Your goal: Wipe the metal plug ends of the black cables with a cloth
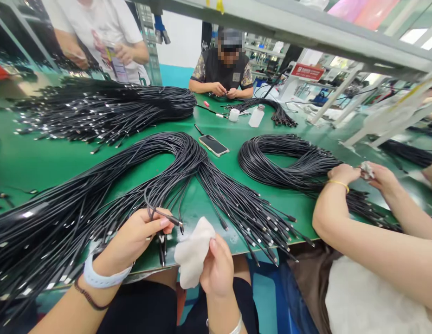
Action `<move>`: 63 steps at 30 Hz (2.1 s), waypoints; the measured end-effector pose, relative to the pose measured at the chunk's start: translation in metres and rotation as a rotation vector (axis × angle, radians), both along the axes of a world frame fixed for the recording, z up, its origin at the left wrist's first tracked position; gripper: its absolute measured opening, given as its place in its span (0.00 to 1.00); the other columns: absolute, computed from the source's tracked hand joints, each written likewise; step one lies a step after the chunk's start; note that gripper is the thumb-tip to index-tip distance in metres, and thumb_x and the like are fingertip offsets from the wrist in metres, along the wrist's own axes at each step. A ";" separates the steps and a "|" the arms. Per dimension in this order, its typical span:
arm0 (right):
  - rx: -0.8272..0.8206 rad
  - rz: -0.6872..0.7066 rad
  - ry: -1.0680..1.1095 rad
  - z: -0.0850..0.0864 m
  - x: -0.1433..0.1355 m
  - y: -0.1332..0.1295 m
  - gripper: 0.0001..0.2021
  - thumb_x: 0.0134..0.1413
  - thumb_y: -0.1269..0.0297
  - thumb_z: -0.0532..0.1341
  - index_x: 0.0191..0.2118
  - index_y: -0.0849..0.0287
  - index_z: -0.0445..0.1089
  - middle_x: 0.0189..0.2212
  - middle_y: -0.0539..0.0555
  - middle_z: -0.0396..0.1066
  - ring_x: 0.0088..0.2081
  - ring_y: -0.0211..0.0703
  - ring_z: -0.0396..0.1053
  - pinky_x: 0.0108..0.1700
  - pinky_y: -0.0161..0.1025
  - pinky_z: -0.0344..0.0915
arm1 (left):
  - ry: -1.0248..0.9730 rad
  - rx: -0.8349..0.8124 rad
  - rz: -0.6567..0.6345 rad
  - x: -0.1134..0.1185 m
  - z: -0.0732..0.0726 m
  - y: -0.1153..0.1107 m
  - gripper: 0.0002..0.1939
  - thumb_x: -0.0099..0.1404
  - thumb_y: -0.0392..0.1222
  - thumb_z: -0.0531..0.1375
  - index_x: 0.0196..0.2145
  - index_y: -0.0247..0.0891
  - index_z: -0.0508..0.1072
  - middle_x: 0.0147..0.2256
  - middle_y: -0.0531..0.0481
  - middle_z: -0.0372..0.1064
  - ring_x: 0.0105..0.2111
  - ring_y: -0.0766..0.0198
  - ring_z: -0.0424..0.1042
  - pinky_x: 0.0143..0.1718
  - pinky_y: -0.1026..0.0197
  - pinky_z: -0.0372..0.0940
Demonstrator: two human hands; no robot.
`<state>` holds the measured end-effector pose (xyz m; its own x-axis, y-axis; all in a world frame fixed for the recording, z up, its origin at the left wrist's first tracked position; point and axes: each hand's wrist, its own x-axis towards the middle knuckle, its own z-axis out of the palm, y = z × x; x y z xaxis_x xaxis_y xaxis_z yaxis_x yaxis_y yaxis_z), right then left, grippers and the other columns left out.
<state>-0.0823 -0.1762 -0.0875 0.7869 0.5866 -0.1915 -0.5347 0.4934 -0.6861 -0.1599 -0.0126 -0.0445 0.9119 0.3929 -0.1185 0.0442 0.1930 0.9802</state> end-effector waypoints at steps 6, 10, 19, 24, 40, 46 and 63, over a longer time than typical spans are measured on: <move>0.058 0.111 -0.094 0.000 0.000 -0.004 0.10 0.48 0.58 0.65 0.33 0.58 0.78 0.24 0.53 0.71 0.26 0.42 0.65 0.30 0.37 0.64 | 0.022 -0.097 -0.245 -0.003 -0.002 0.001 0.12 0.55 0.45 0.66 0.24 0.33 0.73 0.18 0.52 0.70 0.20 0.69 0.67 0.23 0.68 0.59; 0.062 0.200 -0.186 0.000 -0.001 -0.006 0.12 0.52 0.58 0.62 0.36 0.60 0.78 0.29 0.57 0.75 0.31 0.48 0.69 0.36 0.41 0.65 | 0.004 -0.136 -0.277 -0.004 -0.001 0.002 0.18 0.57 0.51 0.64 0.22 0.32 0.73 0.17 0.50 0.69 0.17 0.68 0.66 0.21 0.68 0.59; 0.040 0.393 -0.421 0.010 -0.004 -0.006 0.17 0.56 0.56 0.58 0.44 0.61 0.76 0.42 0.63 0.74 0.46 0.64 0.67 0.51 0.57 0.58 | 0.038 -0.112 -0.225 0.000 0.006 -0.002 0.14 0.61 0.45 0.62 0.23 0.32 0.74 0.21 0.50 0.72 0.23 0.67 0.70 0.30 0.66 0.65; -0.003 0.369 -0.433 0.005 -0.004 -0.009 0.17 0.55 0.56 0.58 0.44 0.60 0.76 0.40 0.60 0.73 0.43 0.58 0.67 0.51 0.53 0.59 | 0.034 -0.008 -0.182 -0.001 0.005 -0.002 0.12 0.61 0.44 0.62 0.25 0.33 0.75 0.23 0.50 0.73 0.26 0.66 0.71 0.31 0.66 0.65; -0.126 0.246 -0.279 -0.007 -0.003 0.001 0.17 0.58 0.54 0.59 0.25 0.61 0.70 0.18 0.47 0.56 0.21 0.35 0.49 0.23 0.34 0.48 | 0.026 0.101 -0.163 -0.001 0.008 -0.005 0.09 0.60 0.42 0.62 0.28 0.33 0.75 0.26 0.50 0.74 0.29 0.65 0.72 0.33 0.66 0.65; -0.312 0.268 -0.405 -0.002 -0.002 0.005 0.16 0.60 0.52 0.56 0.33 0.61 0.69 0.24 0.49 0.59 0.28 0.40 0.57 0.32 0.37 0.58 | 0.048 0.173 -0.160 -0.002 0.008 -0.006 0.08 0.61 0.42 0.61 0.29 0.34 0.75 0.28 0.50 0.74 0.30 0.63 0.72 0.34 0.65 0.65; -0.611 0.157 -0.442 0.018 -0.001 0.015 0.16 0.59 0.55 0.53 0.24 0.58 0.60 0.21 0.46 0.56 0.25 0.38 0.55 0.26 0.34 0.52 | 0.074 0.364 -0.120 0.000 0.010 -0.008 0.09 0.62 0.41 0.58 0.28 0.35 0.74 0.27 0.51 0.73 0.29 0.64 0.70 0.32 0.66 0.63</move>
<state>-0.0838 -0.1614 -0.0691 0.7817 0.5892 -0.2046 -0.1802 -0.1007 -0.9785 -0.1601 -0.0206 -0.0347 0.9481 0.3126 -0.0580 0.1184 -0.1778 0.9769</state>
